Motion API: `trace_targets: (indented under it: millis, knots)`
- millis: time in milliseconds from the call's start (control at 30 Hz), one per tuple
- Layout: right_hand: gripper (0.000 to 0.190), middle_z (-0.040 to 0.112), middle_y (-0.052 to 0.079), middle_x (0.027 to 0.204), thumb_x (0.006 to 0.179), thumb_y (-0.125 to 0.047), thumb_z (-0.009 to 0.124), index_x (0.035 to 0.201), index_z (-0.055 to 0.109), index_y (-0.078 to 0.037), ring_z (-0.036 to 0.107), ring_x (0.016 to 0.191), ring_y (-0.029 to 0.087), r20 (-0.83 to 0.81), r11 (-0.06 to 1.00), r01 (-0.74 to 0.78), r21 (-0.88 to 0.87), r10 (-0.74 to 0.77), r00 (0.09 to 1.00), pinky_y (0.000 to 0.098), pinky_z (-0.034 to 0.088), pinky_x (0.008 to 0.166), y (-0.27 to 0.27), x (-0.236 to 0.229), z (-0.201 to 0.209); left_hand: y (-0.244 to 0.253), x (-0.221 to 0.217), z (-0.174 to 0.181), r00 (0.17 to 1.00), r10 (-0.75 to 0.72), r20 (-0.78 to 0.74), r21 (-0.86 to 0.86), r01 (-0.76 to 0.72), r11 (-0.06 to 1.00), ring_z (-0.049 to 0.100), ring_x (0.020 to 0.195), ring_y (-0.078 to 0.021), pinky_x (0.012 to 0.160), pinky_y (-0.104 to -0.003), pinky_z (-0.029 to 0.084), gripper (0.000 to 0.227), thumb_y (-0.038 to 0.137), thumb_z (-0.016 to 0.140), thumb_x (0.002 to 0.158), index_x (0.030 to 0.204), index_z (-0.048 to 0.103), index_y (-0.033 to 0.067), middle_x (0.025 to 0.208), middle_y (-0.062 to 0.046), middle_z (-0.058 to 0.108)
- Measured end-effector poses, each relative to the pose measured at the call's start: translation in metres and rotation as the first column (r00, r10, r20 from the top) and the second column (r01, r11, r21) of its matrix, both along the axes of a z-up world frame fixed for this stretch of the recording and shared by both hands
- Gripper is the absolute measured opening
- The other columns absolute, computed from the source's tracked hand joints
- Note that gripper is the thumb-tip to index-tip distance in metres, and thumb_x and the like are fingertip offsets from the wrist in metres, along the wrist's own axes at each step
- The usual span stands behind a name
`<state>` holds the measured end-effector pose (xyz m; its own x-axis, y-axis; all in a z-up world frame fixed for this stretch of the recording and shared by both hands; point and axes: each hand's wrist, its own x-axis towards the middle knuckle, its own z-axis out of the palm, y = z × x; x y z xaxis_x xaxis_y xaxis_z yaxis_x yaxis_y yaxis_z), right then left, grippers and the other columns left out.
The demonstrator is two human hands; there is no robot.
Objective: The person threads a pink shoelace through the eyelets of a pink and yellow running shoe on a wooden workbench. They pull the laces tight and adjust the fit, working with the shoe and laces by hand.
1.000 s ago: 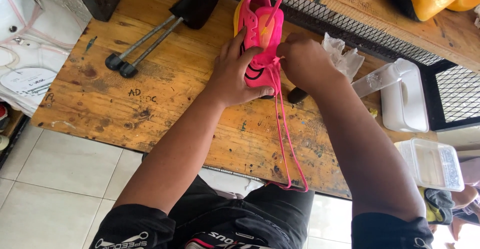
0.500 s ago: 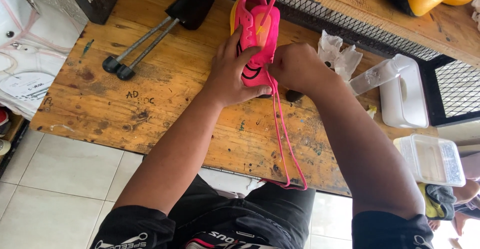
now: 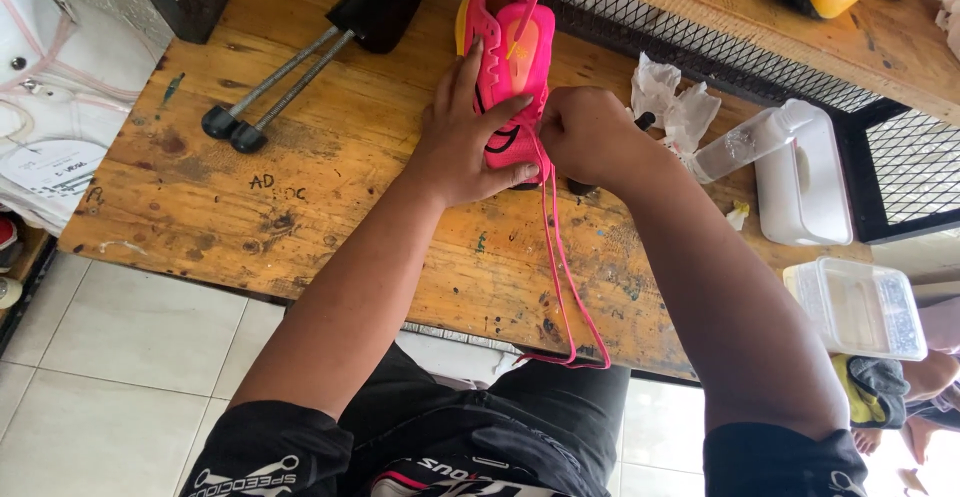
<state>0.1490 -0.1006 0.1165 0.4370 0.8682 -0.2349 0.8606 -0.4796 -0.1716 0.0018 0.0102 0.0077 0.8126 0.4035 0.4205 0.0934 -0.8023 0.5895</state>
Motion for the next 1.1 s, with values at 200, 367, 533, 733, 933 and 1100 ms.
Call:
trace_targets:
  millis: [200, 367, 533, 733, 933, 1100]
  knots:
    - [0.019, 0.066, 0.011, 0.085, 0.093, -0.016, 0.045, 0.091, 0.061, -0.008, 0.06, 0.074, 0.029, -0.054, 0.995, 0.079, 0.065, -0.075, 0.996, 0.0456, 0.045, 0.061, -0.01, 0.001, -0.008, -0.003, -0.004, 0.01, 0.999, -0.013, -0.04, -0.054, 0.011, 0.998, 0.004, 0.154, -0.05, 0.107, -0.079, 0.03, 0.076, 0.067, 0.077, 0.084, 0.149, 0.058, 0.0313, 0.168, -0.014, -0.006]
    - [0.022, 0.07, 0.008, 0.082, 0.088, -0.008, 0.046, 0.093, 0.067, -0.008, 0.064, 0.07, 0.026, -0.178, 0.963, 0.125, 0.238, -0.083, 0.98, 0.0433, 0.047, 0.058, -0.035, -0.014, -0.018, 0.001, -0.002, 0.002, 0.999, -0.021, -0.031, -0.058, 0.019, 0.998, 0.001, 0.155, -0.0516, 0.112, -0.079, 0.024, 0.082, 0.076, 0.071, 0.083, 0.154, 0.054, 0.0364, 0.168, -0.01, -0.009]
    - [0.018, 0.066, 0.004, 0.072, 0.095, -0.021, 0.051, 0.088, 0.066, -0.013, 0.059, 0.063, 0.025, -0.188, 0.936, 0.233, 0.262, -0.187, 0.964, 0.0442, 0.04, 0.056, -0.077, -0.032, -0.032, 0.0, -0.003, 0.002, 0.999, -0.037, -0.034, -0.033, 0.036, 0.999, 0.0, 0.155, -0.0527, 0.118, -0.079, 0.018, 0.085, 0.075, 0.071, 0.09, 0.16, 0.051, 0.032, 0.168, -0.01, -0.01]
    - [0.031, 0.055, 0.0, 0.059, 0.106, -0.022, 0.061, 0.079, 0.066, -0.008, 0.042, 0.052, 0.009, -0.544, 0.876, 0.384, 0.292, -0.178, 0.82, 0.0305, 0.036, 0.051, -0.116, -0.055, -0.043, 0.002, 0.001, -0.01, 0.999, -0.041, 0.027, 0.007, 0.041, 0.999, 0.005, 0.154, -0.0557, 0.117, -0.08, 0.019, 0.087, 0.071, 0.077, 0.088, 0.159, 0.055, 0.0252, 0.167, -0.019, -0.003]
    - [0.033, 0.068, 0.001, 0.068, 0.105, -0.026, 0.048, 0.105, 0.077, -0.01, 0.054, 0.06, 0.013, -0.6, 0.87, 0.482, 0.102, -0.333, 0.728, 0.0321, 0.046, 0.063, -0.127, -0.057, -0.061, 0.001, 0.001, -0.016, 0.995, -0.038, 0.097, 0.052, 0.033, 0.998, 0.015, 0.154, -0.0516, 0.121, -0.074, 0.029, 0.082, 0.068, 0.078, 0.094, 0.158, 0.056, 0.0206, 0.167, -0.019, 0.003]
    - [0.033, 0.053, 0.007, 0.059, 0.108, -0.019, 0.045, 0.085, 0.062, -0.003, 0.05, 0.053, 0.018, -0.833, 0.849, 0.524, 0.064, -0.244, 0.497, 0.0345, 0.053, 0.058, -0.131, -0.061, -0.07, -0.001, -0.001, -0.018, 0.987, -0.052, 0.154, 0.061, 0.043, 0.997, 0.017, 0.154, -0.0497, 0.122, -0.074, 0.028, 0.082, 0.07, 0.071, 0.096, 0.156, 0.059, 0.0152, 0.166, -0.019, 0.007]
